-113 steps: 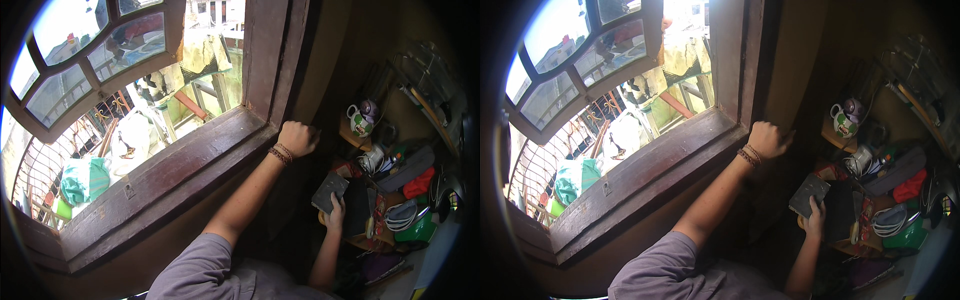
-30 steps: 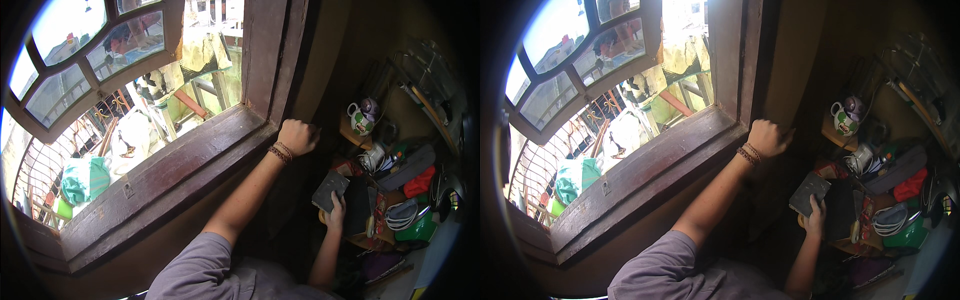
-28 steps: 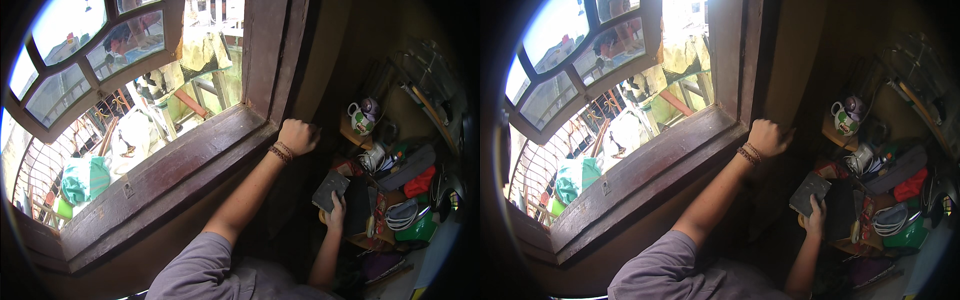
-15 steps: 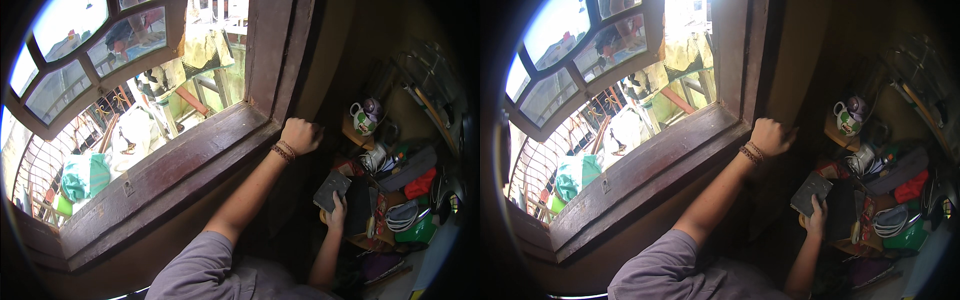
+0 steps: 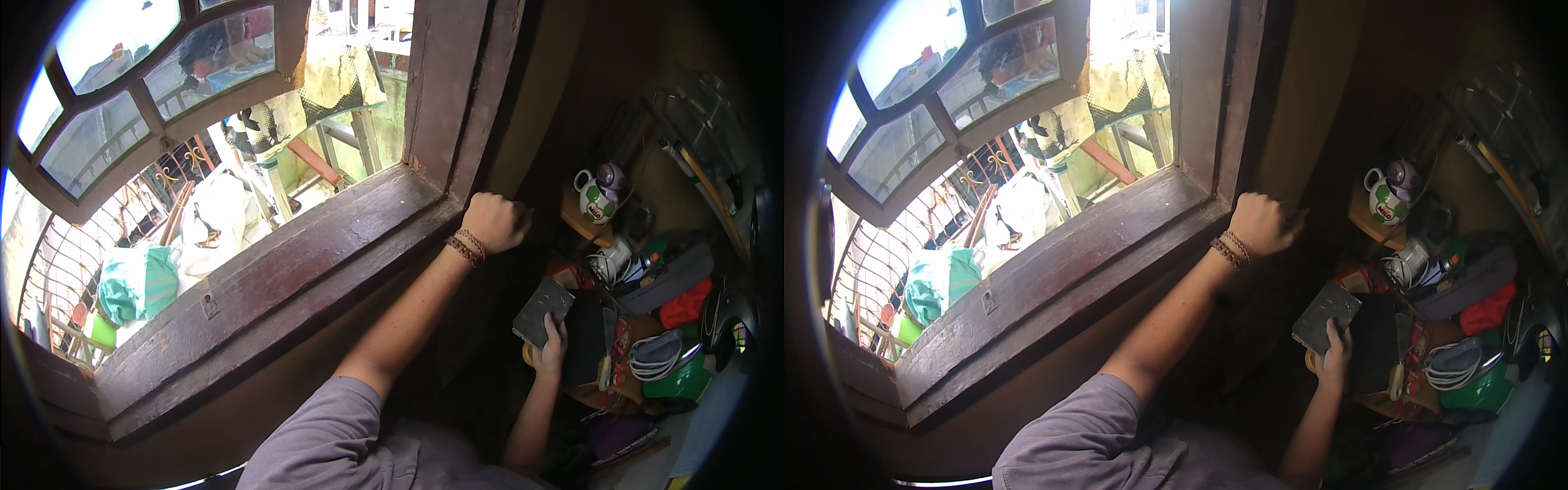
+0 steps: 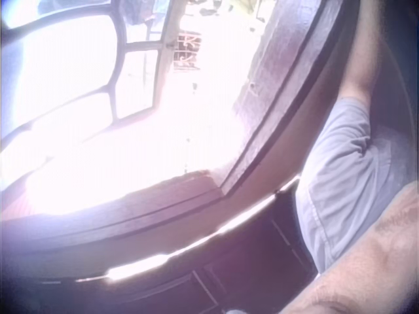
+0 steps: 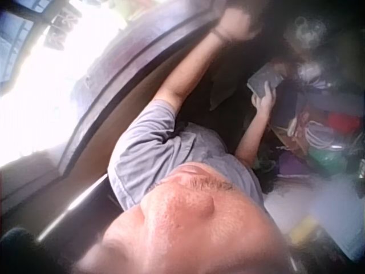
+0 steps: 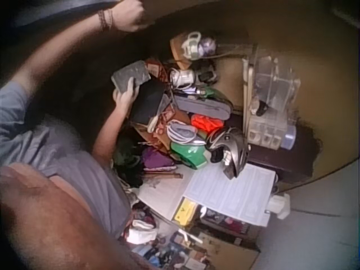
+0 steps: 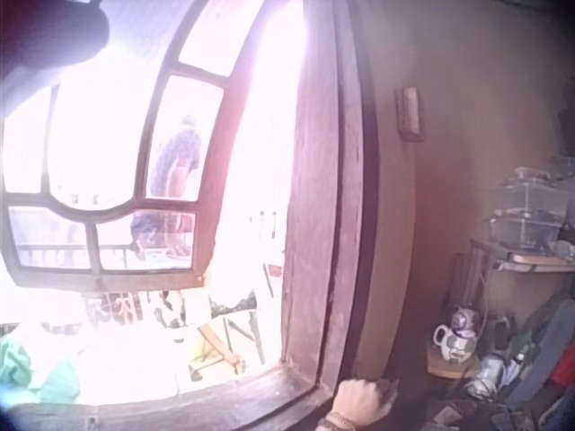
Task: The person sands a dark rectangular board with a sanding block, first indoors near a window and then on a balcony. They move between locations, sand different sides of the board, and place it on a metal surface before returning inside.
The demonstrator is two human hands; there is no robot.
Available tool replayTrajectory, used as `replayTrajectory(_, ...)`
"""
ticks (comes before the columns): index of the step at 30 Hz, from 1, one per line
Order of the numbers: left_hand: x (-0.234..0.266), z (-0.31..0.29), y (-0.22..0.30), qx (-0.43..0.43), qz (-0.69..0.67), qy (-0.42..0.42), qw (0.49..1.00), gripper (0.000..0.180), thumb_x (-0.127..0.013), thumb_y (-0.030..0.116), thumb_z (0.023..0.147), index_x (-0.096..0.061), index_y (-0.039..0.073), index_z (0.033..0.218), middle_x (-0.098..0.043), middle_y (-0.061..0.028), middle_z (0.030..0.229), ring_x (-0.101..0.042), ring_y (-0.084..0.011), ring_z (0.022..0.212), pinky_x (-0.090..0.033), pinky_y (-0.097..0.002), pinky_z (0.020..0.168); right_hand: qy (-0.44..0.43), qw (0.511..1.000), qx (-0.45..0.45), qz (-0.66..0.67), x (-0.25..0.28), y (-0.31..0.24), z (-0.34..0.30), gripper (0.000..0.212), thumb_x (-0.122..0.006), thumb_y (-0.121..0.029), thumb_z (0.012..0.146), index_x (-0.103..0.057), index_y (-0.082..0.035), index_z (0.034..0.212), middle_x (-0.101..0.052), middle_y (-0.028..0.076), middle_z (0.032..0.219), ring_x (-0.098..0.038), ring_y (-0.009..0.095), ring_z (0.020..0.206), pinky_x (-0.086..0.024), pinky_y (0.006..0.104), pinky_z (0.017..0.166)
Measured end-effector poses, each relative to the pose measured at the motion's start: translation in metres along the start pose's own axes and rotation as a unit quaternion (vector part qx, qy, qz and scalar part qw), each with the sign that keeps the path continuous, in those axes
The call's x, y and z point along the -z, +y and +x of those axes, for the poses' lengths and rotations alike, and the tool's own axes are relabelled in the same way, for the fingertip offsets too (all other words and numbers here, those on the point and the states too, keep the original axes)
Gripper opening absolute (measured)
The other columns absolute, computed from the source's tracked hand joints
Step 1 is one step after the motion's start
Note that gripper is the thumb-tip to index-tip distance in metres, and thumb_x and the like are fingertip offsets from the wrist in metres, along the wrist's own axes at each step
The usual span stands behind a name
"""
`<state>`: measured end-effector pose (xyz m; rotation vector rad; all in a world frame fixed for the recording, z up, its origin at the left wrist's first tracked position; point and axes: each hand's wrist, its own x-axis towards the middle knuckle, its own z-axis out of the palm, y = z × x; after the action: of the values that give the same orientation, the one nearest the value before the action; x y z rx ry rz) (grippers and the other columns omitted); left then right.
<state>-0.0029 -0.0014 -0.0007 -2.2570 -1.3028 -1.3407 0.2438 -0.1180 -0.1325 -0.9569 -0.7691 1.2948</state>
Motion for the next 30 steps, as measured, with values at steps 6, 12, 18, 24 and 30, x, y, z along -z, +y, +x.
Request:
replayTrajectory(6,0.0002,-0.0001,-0.0002,0.003,-0.002,-0.006,1.000,0.030,-0.065,0.031,0.085,-0.072,0.009,0.067,-0.059,-0.0115,0.052,-0.062,-0.0315,0.050,-0.050,-0.0398,0.050,-0.009,1.000,0.005,-0.004,0.0026,0.0017,0.0012,0.041,-0.062,-0.018,0.094,-0.054,0.001,0.130,-0.061,0.011,0.120,-0.061,0.021,0.108,-0.049,0.0350,0.094)
replayTrajectory(12,-0.0010,-0.0003,-0.0005,0.005,0.001,-0.010,1.000,0.029,-0.065,0.032,0.085,-0.073,0.010,0.068,-0.061,-0.0113,0.054,-0.063,-0.0314,0.051,-0.050,-0.0398,0.050,-0.005,1.000,0.007,0.000,0.0007,0.0010,0.0004,0.040,-0.062,-0.018,0.094,-0.054,0.001,0.129,-0.061,0.011,0.119,-0.061,0.021,0.108,-0.049,0.0346,0.093)
replayTrajectory(18,-0.0004,-0.0001,0.0005,0.007,-0.001,-0.008,1.000,0.029,-0.065,0.033,0.086,-0.074,0.010,0.070,-0.061,-0.0110,0.054,-0.063,-0.0314,0.052,-0.050,-0.0401,0.050,0.010,1.000,0.000,-0.015,0.0006,-0.0005,-0.0006,0.040,-0.063,-0.020,0.094,-0.056,0.000,0.127,-0.061,0.011,0.118,-0.061,0.022,0.108,-0.049,0.0341,0.092)
replayTrajectory(24,-0.0007,-0.0001,-0.0002,0.002,0.000,-0.006,1.000,0.029,-0.066,0.033,0.086,-0.074,0.011,0.069,-0.061,-0.0107,0.054,-0.063,-0.0311,0.052,-0.050,-0.0398,0.050,0.003,1.000,0.001,-0.019,0.0027,0.0015,0.0019,0.041,-0.062,-0.021,0.094,-0.054,0.000,0.128,-0.061,0.011,0.118,-0.061,0.022,0.107,-0.049,0.0343,0.092)
replayTrajectory(30,-0.0007,0.0000,0.0004,0.002,0.001,-0.008,1.000,0.029,-0.066,0.032,0.086,-0.074,0.010,0.069,-0.061,-0.0106,0.053,-0.063,-0.0308,0.052,-0.051,-0.0396,0.050,-0.001,1.000,-0.004,-0.004,0.0016,0.0001,0.0007,0.040,-0.062,-0.019,0.094,-0.054,0.001,0.128,-0.060,0.012,0.118,-0.061,0.022,0.107,-0.049,0.0347,0.092)
